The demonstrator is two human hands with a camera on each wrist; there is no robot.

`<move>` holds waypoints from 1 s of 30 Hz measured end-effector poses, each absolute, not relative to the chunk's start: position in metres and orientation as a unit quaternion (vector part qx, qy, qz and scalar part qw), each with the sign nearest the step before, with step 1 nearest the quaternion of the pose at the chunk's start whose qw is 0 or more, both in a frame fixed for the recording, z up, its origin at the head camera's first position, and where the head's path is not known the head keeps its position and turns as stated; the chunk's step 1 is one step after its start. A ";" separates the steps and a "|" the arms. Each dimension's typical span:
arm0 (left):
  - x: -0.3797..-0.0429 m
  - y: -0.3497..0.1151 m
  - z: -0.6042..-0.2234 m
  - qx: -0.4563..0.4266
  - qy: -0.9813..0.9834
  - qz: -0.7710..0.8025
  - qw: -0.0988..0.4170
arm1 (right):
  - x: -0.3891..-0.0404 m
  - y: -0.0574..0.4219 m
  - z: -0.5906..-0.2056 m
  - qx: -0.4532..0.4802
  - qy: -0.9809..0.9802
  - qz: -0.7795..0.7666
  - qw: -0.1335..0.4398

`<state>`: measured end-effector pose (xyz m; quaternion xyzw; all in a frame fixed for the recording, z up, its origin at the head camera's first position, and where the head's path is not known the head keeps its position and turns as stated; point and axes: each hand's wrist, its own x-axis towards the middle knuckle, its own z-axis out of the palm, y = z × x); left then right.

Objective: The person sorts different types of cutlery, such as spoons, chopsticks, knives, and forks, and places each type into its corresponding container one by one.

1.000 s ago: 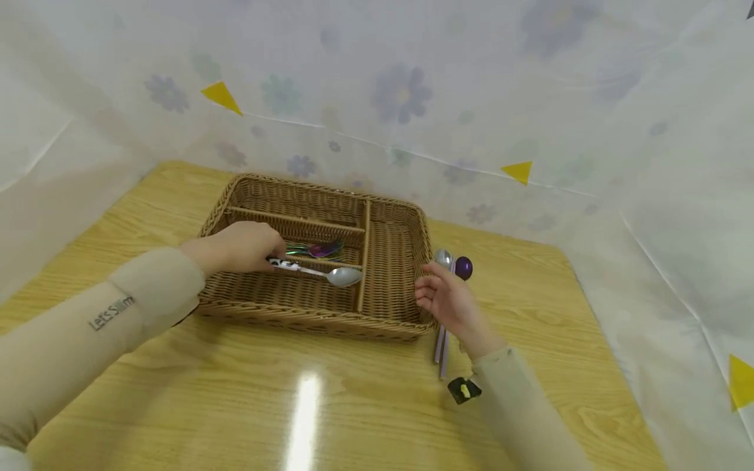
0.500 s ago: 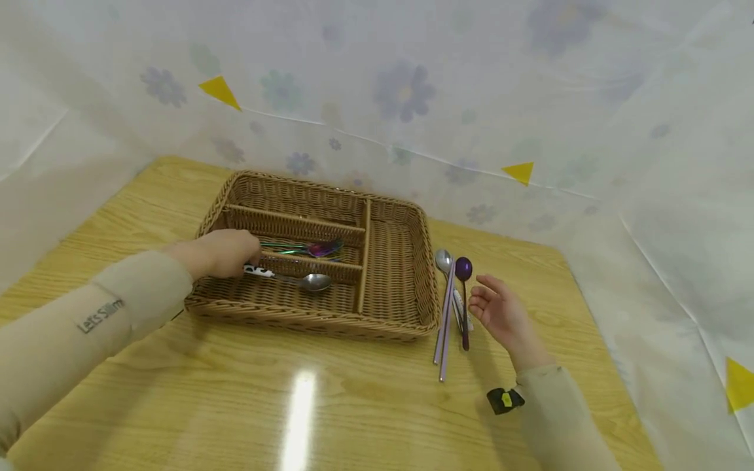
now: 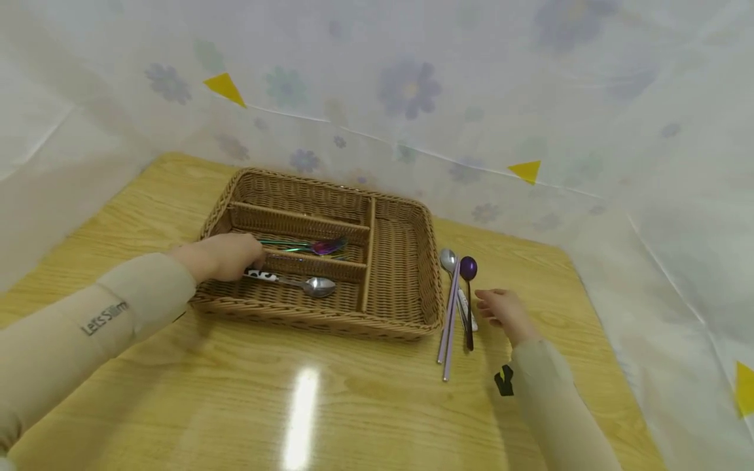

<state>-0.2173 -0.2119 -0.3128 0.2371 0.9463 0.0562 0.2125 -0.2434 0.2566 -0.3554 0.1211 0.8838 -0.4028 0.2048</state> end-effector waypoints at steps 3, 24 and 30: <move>-0.216 -0.214 -0.313 0.237 0.945 0.060 0.217 | -0.248 0.255 -0.360 0.129 0.893 -0.387 0.192; -0.211 -0.218 -0.301 0.238 0.952 0.050 0.188 | -0.262 0.258 -0.373 0.164 0.875 -0.422 0.170; -0.211 -0.209 -0.294 0.232 0.956 0.052 0.172 | -0.261 0.263 -0.368 0.179 0.846 -0.471 0.174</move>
